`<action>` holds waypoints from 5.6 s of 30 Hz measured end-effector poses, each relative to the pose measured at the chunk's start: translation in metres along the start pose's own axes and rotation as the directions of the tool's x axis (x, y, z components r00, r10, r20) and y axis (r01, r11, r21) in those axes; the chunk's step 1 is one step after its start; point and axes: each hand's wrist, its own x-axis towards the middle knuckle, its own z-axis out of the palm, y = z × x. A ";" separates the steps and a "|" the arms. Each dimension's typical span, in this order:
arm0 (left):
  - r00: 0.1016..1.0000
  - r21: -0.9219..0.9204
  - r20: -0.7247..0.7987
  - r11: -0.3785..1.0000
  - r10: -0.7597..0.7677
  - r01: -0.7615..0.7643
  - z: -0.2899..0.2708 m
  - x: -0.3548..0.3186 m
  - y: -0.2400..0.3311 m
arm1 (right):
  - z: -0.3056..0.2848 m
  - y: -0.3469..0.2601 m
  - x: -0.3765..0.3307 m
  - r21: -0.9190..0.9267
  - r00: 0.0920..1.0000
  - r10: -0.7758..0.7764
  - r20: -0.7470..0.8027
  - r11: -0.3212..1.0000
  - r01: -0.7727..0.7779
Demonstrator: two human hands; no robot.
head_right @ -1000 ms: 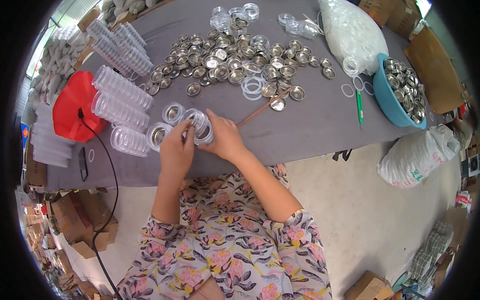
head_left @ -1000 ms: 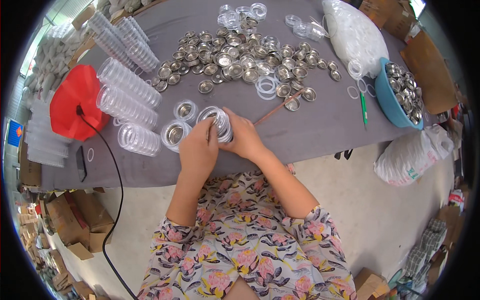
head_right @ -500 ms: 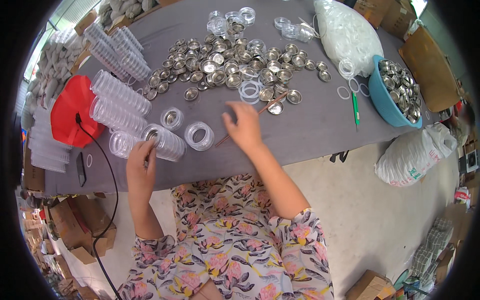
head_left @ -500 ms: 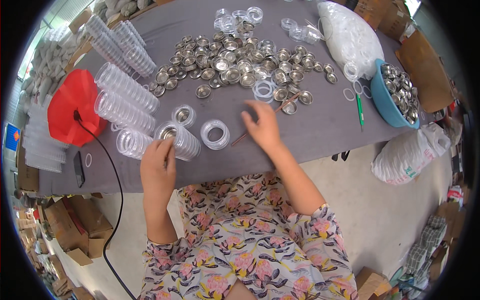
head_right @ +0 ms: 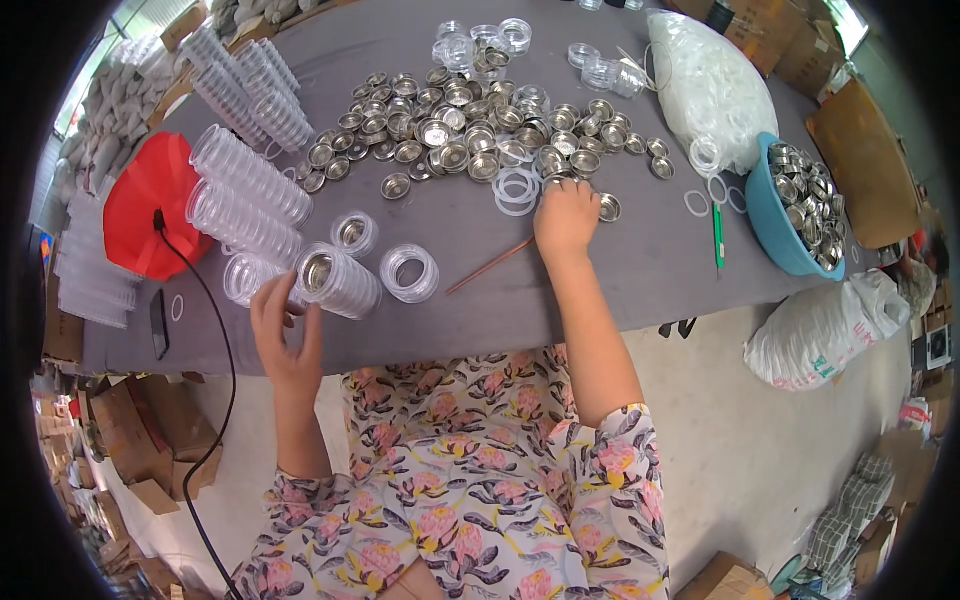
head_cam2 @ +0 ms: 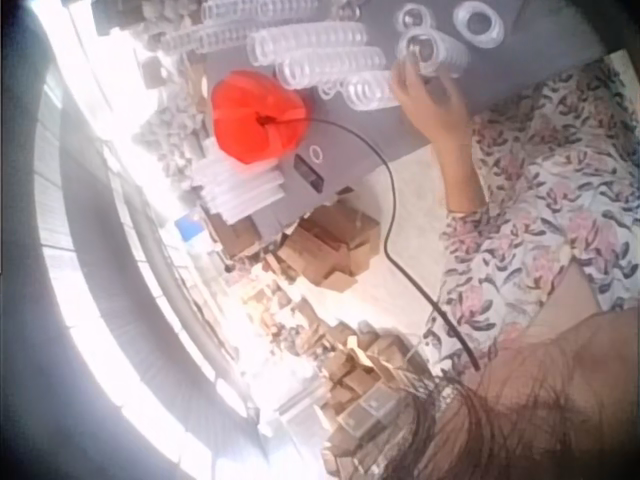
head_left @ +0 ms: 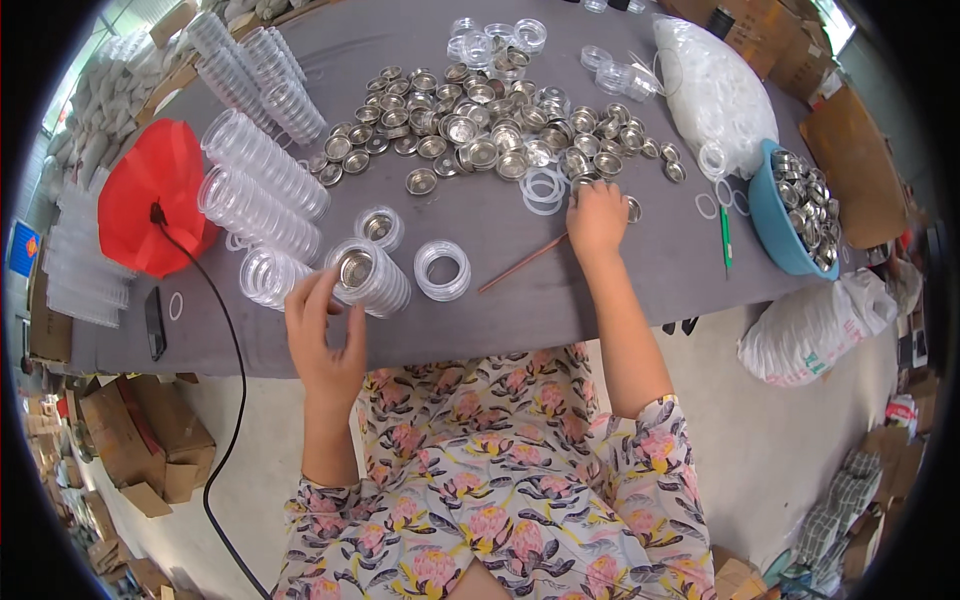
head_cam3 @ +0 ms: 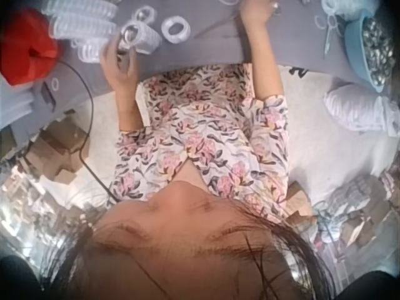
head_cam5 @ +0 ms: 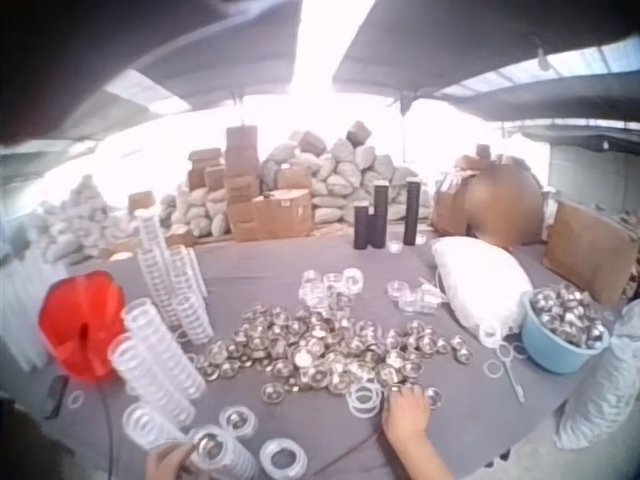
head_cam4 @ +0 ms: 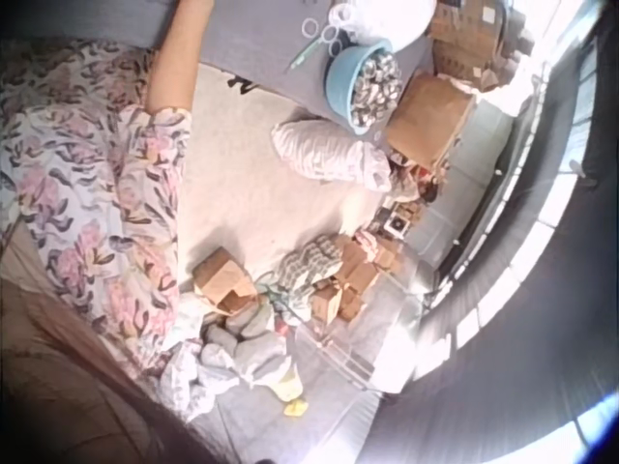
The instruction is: The person assembles small clear plastic containers by placing metal lids and white rubber seals into them. They handle the components one at a time, stacking the assembled units on the table. The person also uses a thin stick to adjust the seals inside the containers.
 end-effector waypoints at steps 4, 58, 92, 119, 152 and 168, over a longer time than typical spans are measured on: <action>0.964 -0.057 0.079 0.966 0.255 -0.251 0.009 -0.022 -0.007 | -0.033 -0.036 -0.013 0.548 0.956 -0.141 -0.257 0.794 0.265; 0.991 -0.133 -0.008 0.982 0.137 -0.137 0.019 0.000 0.034 | -0.026 -0.096 -0.082 0.697 0.920 -0.343 0.192 0.708 0.118; 0.941 -0.194 0.331 0.981 0.067 -0.001 0.055 -0.032 0.016 | -0.049 -0.074 -0.058 0.781 0.823 -0.568 0.021 0.523 0.341; 0.993 -0.141 -0.047 0.983 0.109 -0.115 0.037 -0.073 -0.022 | -0.042 -0.091 -0.067 0.758 0.892 -0.417 0.175 0.636 0.149; 0.989 -0.550 0.040 0.823 -0.141 0.140 0.011 0.010 -0.058 | -0.020 -0.188 -0.075 0.954 0.853 -0.461 0.246 0.269 -0.130; 0.940 -0.074 0.303 0.987 0.158 -0.142 0.002 0.012 -0.033 | -0.010 -0.172 -0.084 0.947 0.876 -0.440 0.196 0.317 -0.052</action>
